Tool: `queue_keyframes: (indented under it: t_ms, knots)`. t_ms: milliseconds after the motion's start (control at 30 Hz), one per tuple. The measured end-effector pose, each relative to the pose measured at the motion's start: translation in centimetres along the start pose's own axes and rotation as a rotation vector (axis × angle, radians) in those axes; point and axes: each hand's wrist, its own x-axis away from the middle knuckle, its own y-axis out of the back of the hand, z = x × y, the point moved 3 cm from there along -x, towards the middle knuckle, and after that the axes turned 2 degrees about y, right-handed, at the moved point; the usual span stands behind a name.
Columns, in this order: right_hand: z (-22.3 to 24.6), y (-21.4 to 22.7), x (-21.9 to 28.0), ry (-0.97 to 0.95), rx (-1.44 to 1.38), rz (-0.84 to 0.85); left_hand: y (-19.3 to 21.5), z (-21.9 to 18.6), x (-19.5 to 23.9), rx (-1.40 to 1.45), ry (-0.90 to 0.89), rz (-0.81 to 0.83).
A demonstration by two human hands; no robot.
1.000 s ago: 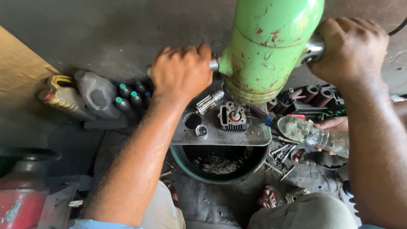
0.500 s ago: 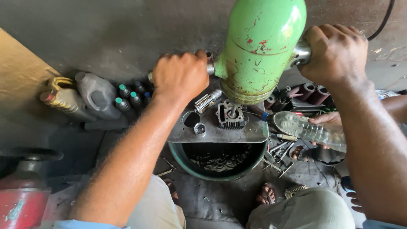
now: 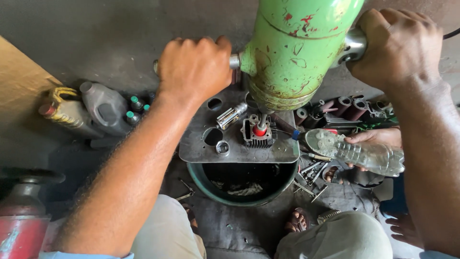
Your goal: The person fits a sanding sleeve onto a drill press, positions a small engine cylinder under it, and operates the drill press handles with both hands to hone the cylinder bore. A second person holds a plastic bottle of liquid nearby, apparently for cooling or lubrication.
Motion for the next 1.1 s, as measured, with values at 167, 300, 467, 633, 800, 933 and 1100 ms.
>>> queue_keyframes:
  t_ms: [167,300,467,633,800,933,1100]
  knots:
    - [0.7,2.2,-1.6,-0.018,0.053,0.001,0.5,0.4,-0.1,-0.022,-0.004,-0.045]
    - [0.1,2.5,-1.1,-0.013,0.007,-0.007,1.1,0.3,-0.4,-0.031,-0.019,-0.061]
    - [0.8,4.7,-2.3,-0.004,0.061,-0.041,2.0,0.4,-0.6,-0.033,-0.022,-0.083]
    - [0.4,5.1,-3.1,-0.034,0.020,0.007,3.1,0.3,-0.8,-0.016,0.006,-0.022]
    - [-0.2,4.9,-3.6,-0.035,0.119,0.019,4.6,-0.1,-0.8,-0.012,0.027,-0.051]
    - [-0.6,4.8,-3.9,-0.083,0.172,0.055,5.5,-0.5,-0.6,-0.026,0.045,-0.043]
    - [-0.8,5.2,-4.5,-0.003,0.016,0.002,5.8,-0.3,-0.9,-0.053,0.054,-0.064]
